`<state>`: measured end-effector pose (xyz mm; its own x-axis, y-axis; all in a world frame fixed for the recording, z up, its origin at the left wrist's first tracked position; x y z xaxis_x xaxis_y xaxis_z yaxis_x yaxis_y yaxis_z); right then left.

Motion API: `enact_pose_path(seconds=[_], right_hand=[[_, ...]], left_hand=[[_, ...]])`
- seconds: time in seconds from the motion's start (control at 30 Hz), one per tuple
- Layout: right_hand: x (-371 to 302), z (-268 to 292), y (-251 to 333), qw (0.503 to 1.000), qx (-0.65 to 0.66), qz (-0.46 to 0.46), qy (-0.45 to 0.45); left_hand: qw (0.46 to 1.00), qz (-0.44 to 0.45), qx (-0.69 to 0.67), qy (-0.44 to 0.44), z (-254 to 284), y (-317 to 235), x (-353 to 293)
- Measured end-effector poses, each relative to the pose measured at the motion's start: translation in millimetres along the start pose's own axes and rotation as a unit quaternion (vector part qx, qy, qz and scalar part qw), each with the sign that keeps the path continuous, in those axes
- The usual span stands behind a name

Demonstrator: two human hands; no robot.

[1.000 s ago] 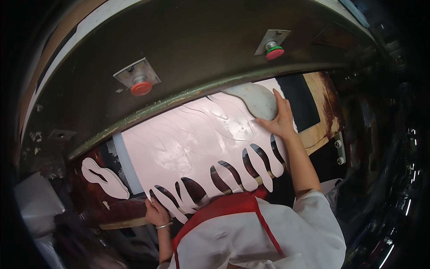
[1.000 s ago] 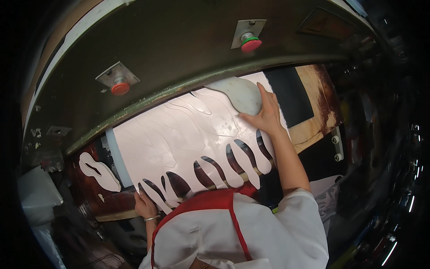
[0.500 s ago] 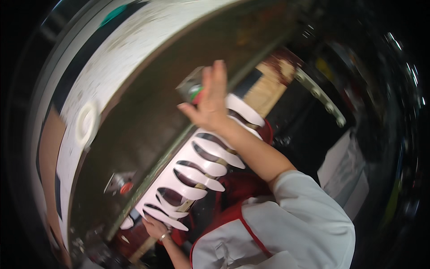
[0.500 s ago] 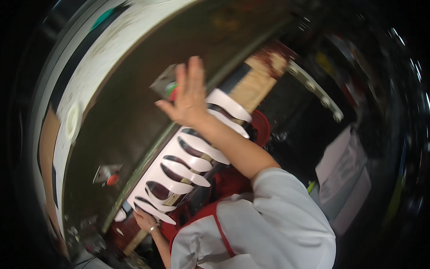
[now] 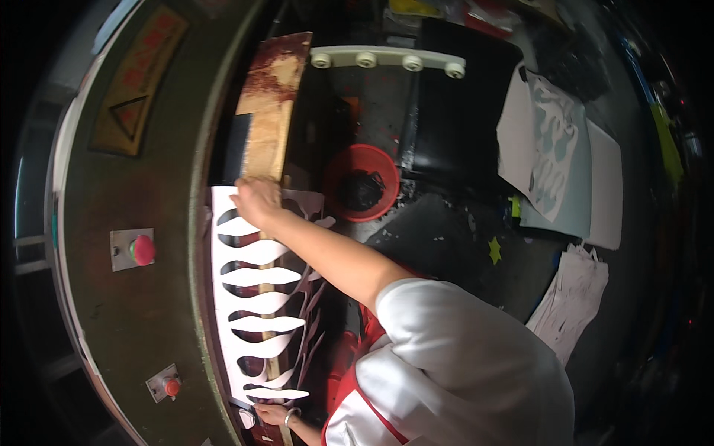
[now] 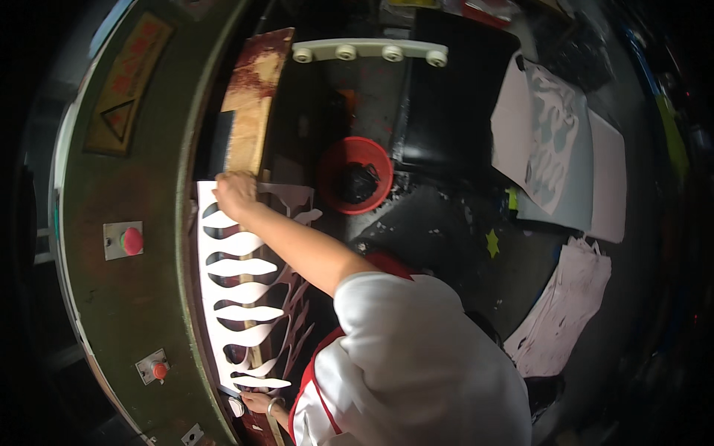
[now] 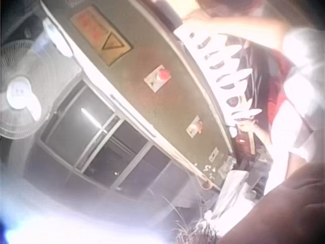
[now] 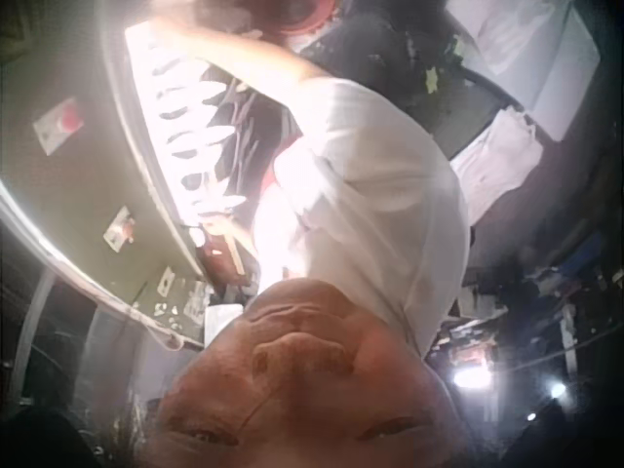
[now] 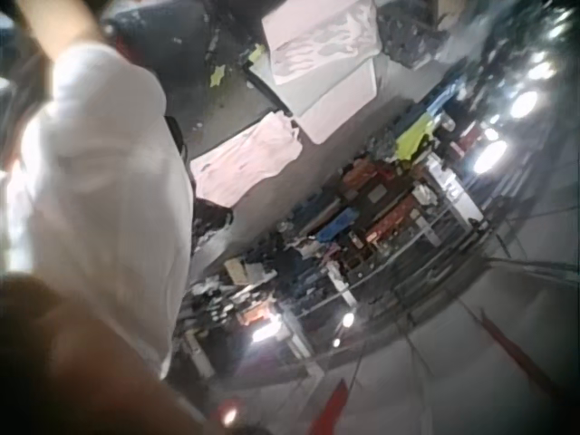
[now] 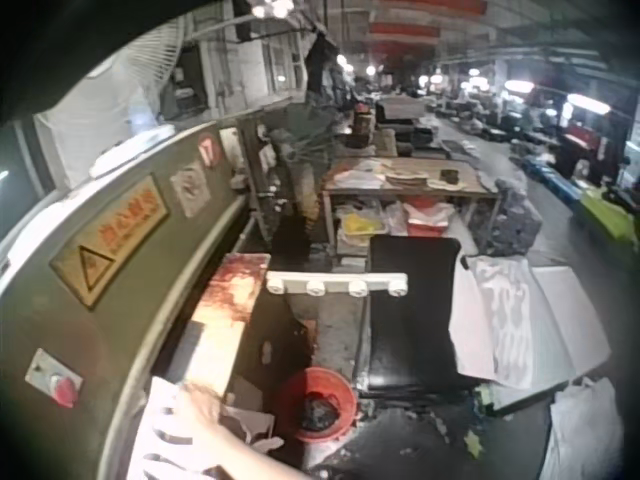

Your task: The person places a sheet of light-colored fabric onto a hydraulic cutting press, aligns it, and presses a button to cut multiple shoe-shaped pieces. They remove the cut pieces and the surrounding scrap fabric, then repeat the process with a new sheet.

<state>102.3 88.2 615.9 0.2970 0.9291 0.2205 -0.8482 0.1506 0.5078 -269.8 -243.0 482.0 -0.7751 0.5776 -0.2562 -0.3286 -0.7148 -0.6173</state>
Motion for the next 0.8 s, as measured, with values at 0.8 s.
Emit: enact_pose_path(seconds=[0.8], right_hand=[[85,-155,148,0.885,-0.143,0.309,0.317]], left_hand=[[0.972,0.088,-0.216,-0.016,17,8,150]])
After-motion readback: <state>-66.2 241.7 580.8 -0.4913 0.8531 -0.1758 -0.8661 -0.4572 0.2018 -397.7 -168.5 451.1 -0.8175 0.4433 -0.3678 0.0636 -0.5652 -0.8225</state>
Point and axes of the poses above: each hand's wrist, its own x-axis towards the middle knuckle, its own z-axis out of the back of the hand, y = z × x, the point moved 1 cm from there along x, towards the middle knuckle, and after that the axes turned 2 degrees about -x, right-handed, at the moved point
